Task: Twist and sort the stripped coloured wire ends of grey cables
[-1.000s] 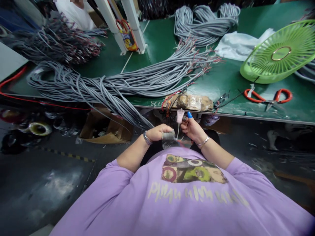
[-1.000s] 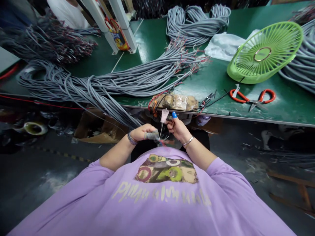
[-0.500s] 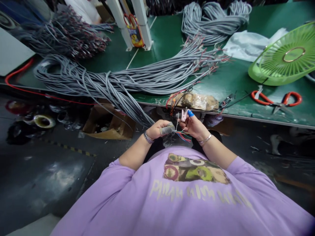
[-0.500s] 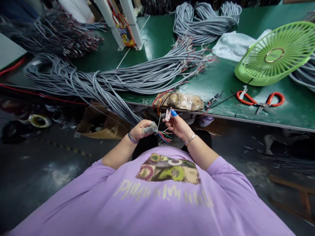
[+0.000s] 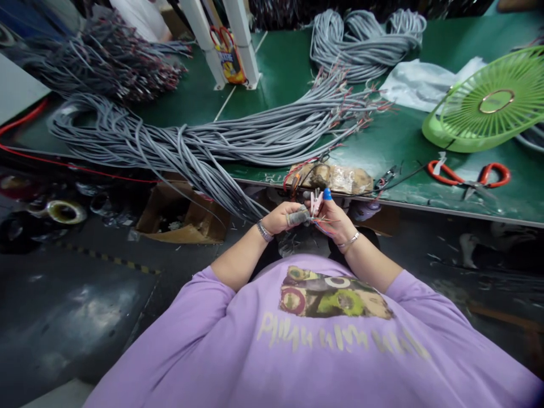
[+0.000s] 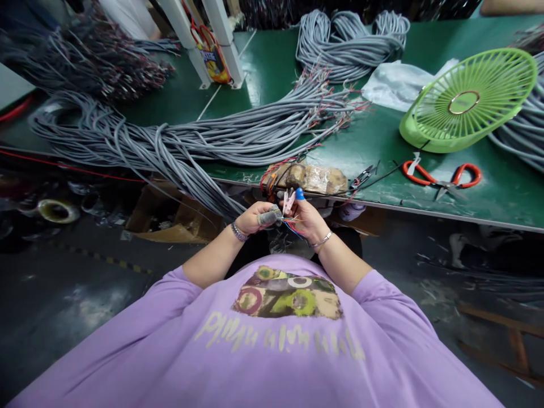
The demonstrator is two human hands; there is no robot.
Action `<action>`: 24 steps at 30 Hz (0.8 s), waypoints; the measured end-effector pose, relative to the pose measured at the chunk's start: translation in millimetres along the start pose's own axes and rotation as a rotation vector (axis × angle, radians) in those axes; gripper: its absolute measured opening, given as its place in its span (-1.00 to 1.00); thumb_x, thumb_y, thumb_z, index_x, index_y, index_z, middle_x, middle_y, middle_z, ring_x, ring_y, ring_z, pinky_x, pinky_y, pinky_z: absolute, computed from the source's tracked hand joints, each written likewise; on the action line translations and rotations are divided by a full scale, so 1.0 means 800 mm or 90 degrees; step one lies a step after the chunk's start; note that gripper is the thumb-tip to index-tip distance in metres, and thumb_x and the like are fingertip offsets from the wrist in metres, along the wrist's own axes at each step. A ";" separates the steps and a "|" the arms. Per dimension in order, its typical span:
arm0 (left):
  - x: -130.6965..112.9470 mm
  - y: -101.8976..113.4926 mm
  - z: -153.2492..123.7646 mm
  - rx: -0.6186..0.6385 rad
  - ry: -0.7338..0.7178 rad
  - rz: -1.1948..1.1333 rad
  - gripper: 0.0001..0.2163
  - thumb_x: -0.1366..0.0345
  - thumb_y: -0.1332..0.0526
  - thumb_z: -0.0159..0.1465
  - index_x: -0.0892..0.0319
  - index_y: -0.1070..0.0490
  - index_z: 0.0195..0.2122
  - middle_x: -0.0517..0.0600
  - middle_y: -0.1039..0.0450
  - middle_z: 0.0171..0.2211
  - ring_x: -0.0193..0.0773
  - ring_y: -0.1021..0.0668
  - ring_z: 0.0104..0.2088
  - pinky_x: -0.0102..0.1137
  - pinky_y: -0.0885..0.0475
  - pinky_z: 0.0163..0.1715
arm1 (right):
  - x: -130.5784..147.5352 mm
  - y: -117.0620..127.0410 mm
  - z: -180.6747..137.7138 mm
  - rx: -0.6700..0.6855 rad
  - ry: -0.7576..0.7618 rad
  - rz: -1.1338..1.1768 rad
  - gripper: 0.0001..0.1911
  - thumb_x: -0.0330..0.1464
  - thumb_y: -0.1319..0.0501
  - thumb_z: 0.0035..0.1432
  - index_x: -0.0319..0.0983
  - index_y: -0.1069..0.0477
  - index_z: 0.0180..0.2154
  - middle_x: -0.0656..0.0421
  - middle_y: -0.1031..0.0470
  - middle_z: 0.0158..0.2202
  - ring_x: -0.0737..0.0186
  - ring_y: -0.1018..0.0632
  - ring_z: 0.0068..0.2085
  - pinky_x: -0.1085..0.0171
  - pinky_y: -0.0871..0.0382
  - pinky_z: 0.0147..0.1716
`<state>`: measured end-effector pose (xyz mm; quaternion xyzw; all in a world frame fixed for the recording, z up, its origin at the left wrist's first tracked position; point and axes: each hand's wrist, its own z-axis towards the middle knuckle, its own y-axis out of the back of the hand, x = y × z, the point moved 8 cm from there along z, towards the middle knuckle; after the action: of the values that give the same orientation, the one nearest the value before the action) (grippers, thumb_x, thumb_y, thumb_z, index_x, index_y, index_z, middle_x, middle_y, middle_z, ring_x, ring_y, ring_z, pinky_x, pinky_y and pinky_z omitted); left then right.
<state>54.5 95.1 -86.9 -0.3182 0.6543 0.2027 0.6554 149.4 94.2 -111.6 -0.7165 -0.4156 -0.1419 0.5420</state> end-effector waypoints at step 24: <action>0.021 0.004 0.007 -0.075 0.098 -0.048 -0.43 -0.19 -0.47 -0.07 0.29 -0.43 -0.43 -0.25 -0.14 -0.78 -0.57 -0.08 -0.79 -0.51 0.14 -0.75 | 0.004 -0.009 0.006 0.054 0.055 0.039 -0.51 0.08 -0.39 0.05 -0.24 -0.49 -0.42 0.26 -0.45 -0.59 0.42 -0.38 -0.57 0.37 -0.34 -0.52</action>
<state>57.6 98.5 -104.1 -0.3953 0.6770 0.1909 0.5907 144.6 100.6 -106.8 -0.6986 -0.3756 -0.1385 0.5930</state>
